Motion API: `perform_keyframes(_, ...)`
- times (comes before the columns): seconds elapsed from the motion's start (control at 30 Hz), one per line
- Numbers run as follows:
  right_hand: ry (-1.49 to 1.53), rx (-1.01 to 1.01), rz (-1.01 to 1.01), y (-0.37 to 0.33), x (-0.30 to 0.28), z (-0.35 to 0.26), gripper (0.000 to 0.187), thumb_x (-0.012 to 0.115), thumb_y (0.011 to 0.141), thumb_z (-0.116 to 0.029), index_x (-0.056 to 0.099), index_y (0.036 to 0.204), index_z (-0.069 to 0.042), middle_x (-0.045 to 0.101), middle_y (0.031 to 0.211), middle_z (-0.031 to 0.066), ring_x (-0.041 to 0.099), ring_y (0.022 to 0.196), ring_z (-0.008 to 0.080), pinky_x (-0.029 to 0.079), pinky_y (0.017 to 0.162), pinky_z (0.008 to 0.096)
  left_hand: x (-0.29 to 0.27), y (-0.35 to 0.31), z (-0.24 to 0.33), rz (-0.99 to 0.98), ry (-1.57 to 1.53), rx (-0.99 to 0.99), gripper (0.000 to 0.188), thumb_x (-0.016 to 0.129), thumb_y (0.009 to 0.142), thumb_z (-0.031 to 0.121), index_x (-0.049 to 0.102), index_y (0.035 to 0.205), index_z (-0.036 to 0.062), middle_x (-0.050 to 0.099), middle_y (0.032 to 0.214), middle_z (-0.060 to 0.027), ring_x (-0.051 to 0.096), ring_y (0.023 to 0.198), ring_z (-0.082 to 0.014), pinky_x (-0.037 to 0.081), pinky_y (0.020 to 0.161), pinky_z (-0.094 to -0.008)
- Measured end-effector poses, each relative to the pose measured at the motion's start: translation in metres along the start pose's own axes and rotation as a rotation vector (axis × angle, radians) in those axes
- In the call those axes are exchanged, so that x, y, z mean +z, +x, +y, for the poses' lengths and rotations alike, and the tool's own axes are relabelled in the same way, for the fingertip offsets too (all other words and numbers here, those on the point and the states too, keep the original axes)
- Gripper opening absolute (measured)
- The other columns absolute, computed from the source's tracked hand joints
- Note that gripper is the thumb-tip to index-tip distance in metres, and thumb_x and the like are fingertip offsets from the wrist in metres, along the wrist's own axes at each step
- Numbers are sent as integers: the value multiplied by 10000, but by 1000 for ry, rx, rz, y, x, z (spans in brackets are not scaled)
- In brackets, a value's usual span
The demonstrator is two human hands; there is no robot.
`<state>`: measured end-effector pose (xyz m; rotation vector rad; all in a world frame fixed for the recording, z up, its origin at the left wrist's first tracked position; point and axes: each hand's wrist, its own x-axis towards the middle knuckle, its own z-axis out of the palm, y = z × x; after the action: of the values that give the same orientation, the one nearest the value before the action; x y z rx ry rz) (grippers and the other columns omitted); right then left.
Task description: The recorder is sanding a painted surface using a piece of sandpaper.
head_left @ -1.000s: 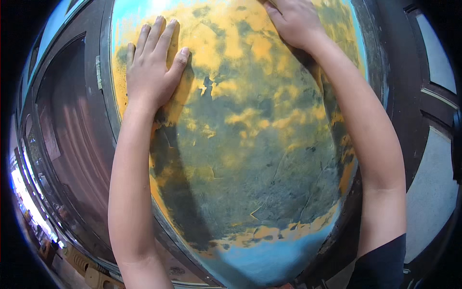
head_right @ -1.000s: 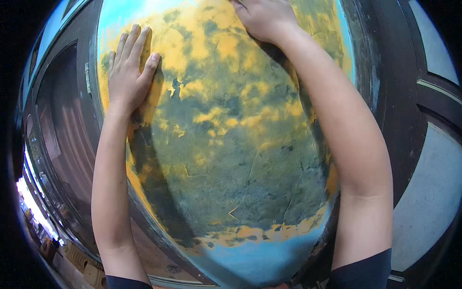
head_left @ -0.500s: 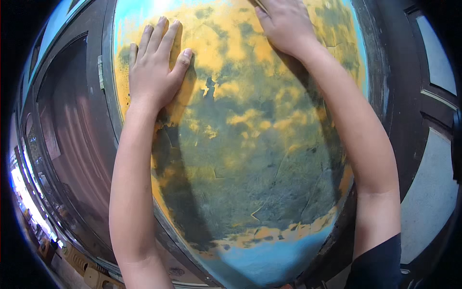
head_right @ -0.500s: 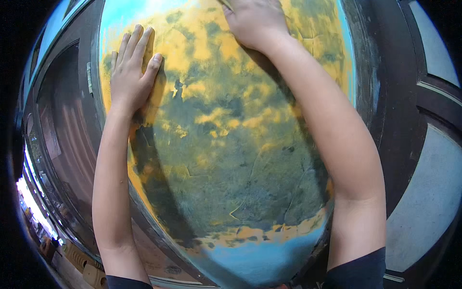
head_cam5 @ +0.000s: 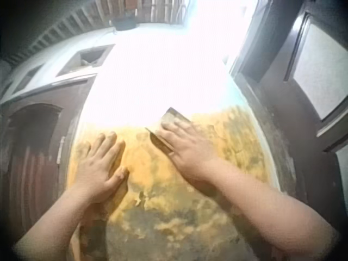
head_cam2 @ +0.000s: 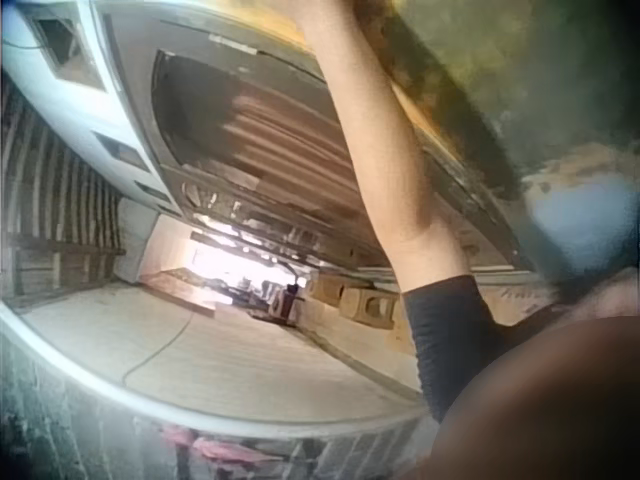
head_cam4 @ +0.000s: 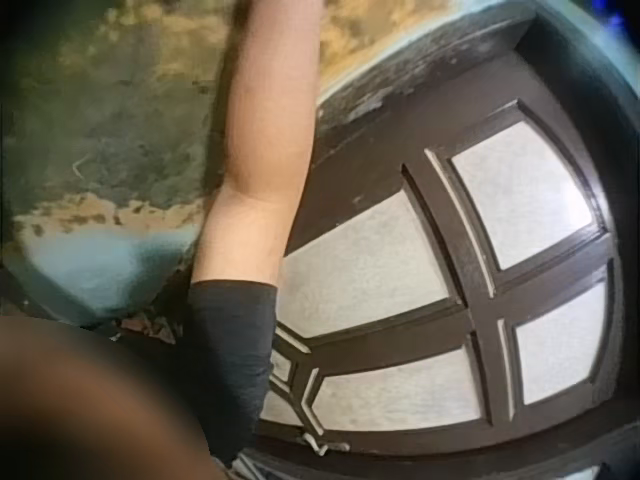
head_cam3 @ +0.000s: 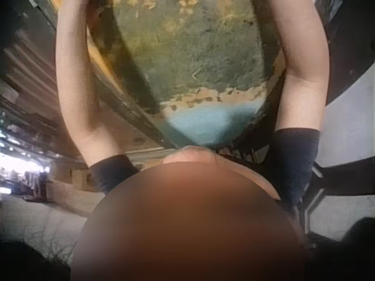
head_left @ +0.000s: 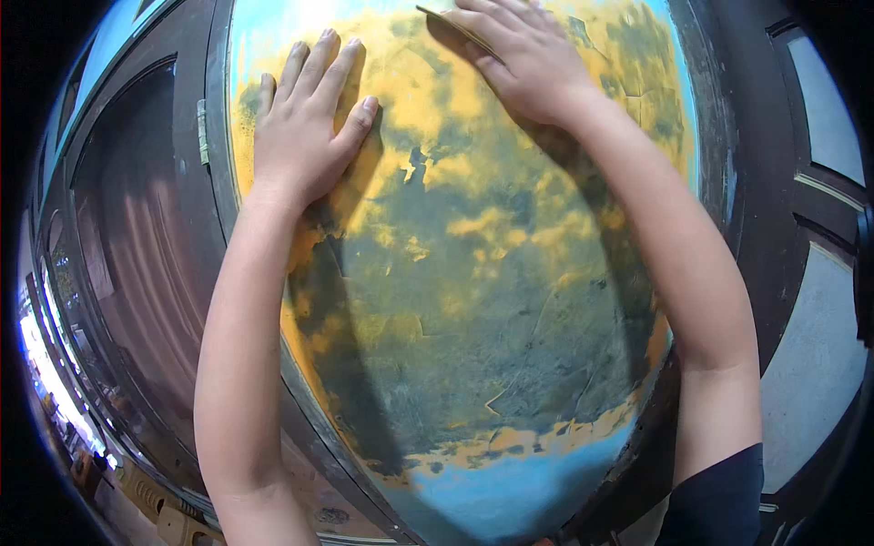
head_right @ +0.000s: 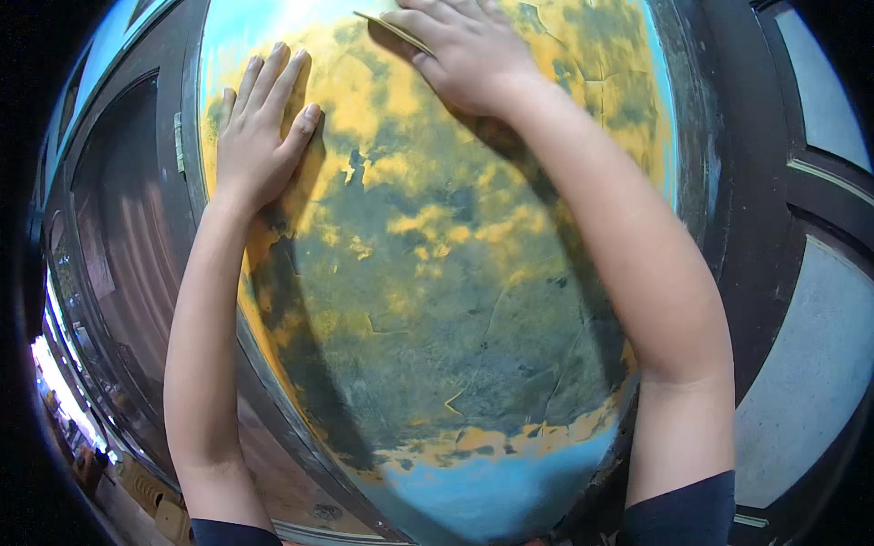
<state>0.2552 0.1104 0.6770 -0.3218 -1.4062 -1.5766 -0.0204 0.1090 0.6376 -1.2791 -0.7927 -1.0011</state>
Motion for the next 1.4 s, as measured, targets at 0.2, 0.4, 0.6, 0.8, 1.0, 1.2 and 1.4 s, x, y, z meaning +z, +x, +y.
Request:
perform_keyframes(0.2, -20, 506, -269, 25, -4, -11, 510, 437, 978, -283, 421, 1460, -118, 424, 1509, 118, 334, 1418, 316, 203, 1175, 509, 0, -3, -43, 18, 77, 23, 581, 348, 992, 540, 327, 1528, 318, 275, 1607, -2, 211, 1494, -252, 136, 1217, -495)
perform_keyframes(0.4, 168, 54, -75, 18, 0, -27, 508, 452, 966, -269, 439, 1450, -114, 449, 1485, 146, 360, 1404, 332, 213, 1186, 465, 4, -6, -50, 26, 146, 0, 592, 349, 988, 547, 320, 1528, 307, 269, 1605, -13, 200, 1496, -226, 136, 1227, -465)
perform_keyframes(0.6, -48, 181, -316, 43, 11, -42, 476, 434, 975, -226, 450, 1430, -86, 435, 1486, 157, 350, 1409, 329, 226, 1177, 477, 8, -2, -51, 55, 153, 26, 616, 339, 983, 584, 306, 1533, 308, 262, 1608, -12, 213, 1492, -216, 135, 1229, -459)
perform_keyframes(0.8, 70, 470, -417, 56, -8, -76, 531, 472, 960, -227, 398, 1472, -105, 377, 1529, 143, 283, 1446, 325, 183, 1201, 460, 10, -8, -72, 56, 111, 49, 608, 314, 992, 588, 294, 1538, 322, 268, 1606, -16, 184, 1500, -221, 113, 1230, -468)
perform_keyframes(1.0, -163, 19, -116, 25, 11, -89, 528, 463, 960, -223, 408, 1469, -99, 393, 1523, 148, 307, 1435, 337, 189, 1200, 474, 7, -11, -72, 62, 89, 44, 613, 367, 980, 554, 330, 1527, 279, 294, 1595, -31, 221, 1491, -229, 149, 1223, -469)
perform_keyframes(1.2, 29, 449, -298, 45, -2, -78, 467, 429, 989, -216, 460, 1435, -81, 417, 1507, 170, 317, 1427, 351, 205, 1188, 474, 4, -17, -70, 72, 69, 43, 628, 396, 967, 555, 339, 1524, 271, 284, 1600, -27, 214, 1493, -233, 141, 1224, -469)
perform_keyframes(1.4, 94, 299, -468, 51, -12, -93, 480, 415, 993, -239, 437, 1461, -136, 392, 1526, 149, 322, 1425, 338, 207, 1194, 465, 5, -20, -74, 64, 50, 31, 636, 399, 961, 564, 341, 1523, 272, 280, 1603, -23, 214, 1493, -229, 133, 1227, -462)
